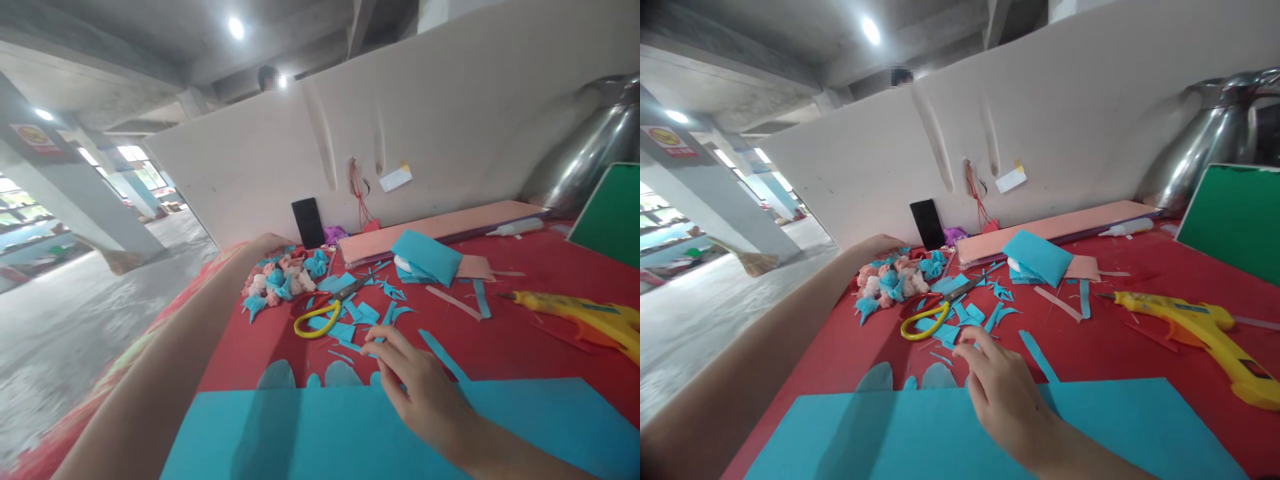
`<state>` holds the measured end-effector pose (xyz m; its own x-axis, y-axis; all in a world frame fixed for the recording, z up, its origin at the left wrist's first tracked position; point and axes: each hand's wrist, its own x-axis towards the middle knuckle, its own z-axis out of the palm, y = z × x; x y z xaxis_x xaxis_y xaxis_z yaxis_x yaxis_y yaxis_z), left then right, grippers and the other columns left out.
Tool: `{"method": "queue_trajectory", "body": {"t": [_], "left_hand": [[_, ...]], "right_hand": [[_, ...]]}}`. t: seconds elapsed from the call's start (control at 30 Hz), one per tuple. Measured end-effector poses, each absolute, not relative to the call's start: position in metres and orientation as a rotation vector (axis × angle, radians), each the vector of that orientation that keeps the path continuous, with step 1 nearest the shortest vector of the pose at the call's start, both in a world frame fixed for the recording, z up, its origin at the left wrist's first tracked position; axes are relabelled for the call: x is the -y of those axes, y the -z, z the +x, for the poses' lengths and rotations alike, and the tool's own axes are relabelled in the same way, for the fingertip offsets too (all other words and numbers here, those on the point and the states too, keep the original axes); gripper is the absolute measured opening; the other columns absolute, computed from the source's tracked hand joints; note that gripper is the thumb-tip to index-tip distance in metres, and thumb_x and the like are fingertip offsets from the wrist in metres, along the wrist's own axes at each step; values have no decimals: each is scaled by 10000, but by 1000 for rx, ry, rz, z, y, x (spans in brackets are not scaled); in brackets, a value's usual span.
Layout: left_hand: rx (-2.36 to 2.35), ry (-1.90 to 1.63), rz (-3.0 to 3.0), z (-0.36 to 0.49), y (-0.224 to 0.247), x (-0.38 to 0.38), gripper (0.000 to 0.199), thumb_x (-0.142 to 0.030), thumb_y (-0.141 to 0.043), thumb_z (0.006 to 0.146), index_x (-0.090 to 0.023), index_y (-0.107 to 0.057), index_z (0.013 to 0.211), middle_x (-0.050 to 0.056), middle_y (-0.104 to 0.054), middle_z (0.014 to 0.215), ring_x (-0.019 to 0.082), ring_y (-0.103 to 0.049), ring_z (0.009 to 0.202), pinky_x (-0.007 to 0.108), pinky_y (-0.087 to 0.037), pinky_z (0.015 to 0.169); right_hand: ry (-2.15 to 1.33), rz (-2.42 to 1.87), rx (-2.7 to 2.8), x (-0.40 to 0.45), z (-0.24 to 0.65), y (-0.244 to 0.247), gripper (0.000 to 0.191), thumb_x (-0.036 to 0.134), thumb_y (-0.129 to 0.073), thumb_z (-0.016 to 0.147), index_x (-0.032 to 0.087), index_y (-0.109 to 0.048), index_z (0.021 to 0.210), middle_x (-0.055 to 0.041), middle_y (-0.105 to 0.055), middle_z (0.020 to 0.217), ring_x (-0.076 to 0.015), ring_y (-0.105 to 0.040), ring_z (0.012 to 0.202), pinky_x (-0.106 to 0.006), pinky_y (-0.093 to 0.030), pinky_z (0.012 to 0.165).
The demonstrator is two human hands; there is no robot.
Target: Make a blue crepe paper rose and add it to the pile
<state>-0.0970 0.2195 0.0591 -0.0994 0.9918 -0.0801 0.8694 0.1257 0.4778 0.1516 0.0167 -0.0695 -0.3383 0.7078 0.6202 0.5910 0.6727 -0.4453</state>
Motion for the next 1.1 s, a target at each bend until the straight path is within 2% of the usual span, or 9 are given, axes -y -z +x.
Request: {"method": "queue_trajectory", "body": {"t": [0.33, 1.1], "left_hand": [[-2121, -89, 1940, -88, -51, -231, 273, -326, -553, 876, -130, -598, 1060, 58, -612, 1080, 229, -611, 919, 377, -530, 759], [-2212, 201, 2200, -90, -51, -244, 272, -309, -556, 875, -149, -586, 1093, 72, -593, 1136, 237, -591, 985, 410, -510, 818]], "right_hand": [[-207, -985, 2074, -18, 152, 70, 346, 20, -314, 794, 218, -531, 977, -61, -616, 1055, -185, -669, 805, -288, -527, 607], [-227, -1000, 2094, -18, 153, 71, 345, 27, -318, 800, 215, -552, 971, -75, -616, 1049, -183, -661, 761, -288, -517, 587]]}}
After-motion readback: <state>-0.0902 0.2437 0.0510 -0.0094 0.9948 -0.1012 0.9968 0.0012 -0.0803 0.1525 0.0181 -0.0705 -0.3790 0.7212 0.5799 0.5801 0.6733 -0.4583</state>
